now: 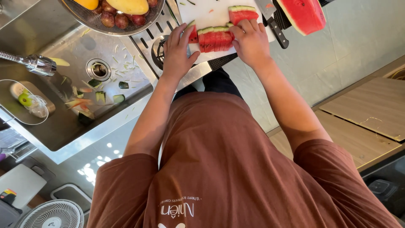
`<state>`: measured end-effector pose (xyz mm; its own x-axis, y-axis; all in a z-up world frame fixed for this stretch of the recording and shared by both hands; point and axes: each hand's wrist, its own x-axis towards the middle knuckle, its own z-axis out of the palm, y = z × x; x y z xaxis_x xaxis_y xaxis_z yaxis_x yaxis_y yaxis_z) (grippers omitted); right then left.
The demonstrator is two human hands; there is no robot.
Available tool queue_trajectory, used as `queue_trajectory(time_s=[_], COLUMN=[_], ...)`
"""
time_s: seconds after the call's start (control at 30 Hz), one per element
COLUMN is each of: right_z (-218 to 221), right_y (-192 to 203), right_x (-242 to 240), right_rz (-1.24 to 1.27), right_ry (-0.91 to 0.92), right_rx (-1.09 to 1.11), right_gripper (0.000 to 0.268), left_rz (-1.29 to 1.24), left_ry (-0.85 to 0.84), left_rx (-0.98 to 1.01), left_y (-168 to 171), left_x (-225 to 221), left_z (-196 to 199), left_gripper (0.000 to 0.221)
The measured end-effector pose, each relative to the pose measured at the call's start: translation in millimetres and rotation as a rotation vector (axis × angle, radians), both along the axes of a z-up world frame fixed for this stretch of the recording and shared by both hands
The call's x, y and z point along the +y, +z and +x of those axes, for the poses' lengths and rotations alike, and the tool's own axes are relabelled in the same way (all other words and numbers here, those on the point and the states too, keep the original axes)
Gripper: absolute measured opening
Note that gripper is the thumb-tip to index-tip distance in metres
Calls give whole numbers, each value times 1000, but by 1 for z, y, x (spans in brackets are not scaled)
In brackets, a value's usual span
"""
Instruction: Slicing watermelon into small pieces and packaging them into plastic containers.
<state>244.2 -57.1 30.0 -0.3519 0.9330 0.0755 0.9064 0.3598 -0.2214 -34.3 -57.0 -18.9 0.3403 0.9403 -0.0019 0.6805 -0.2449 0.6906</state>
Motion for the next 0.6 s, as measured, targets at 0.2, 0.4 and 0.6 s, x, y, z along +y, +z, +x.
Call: queue_trajectory(time_s=[0.2, 0.4, 0.6], right_z=[-2, 1, -6], right_y=[10, 5, 12], right_x=[15, 11, 16], right_rz=[41, -162, -217], right_ry=[51, -25, -132], right_rx=[-27, 141, 308], right_gripper=[47, 40, 29], left_rz=[30, 39, 81], left_ry=[29, 67, 63], left_rx=[-40, -41, -75], left_y=[-2, 19, 27], left_x=[-9, -15, -21], left_z=[-2, 4, 8], left_gripper=[83, 82, 77])
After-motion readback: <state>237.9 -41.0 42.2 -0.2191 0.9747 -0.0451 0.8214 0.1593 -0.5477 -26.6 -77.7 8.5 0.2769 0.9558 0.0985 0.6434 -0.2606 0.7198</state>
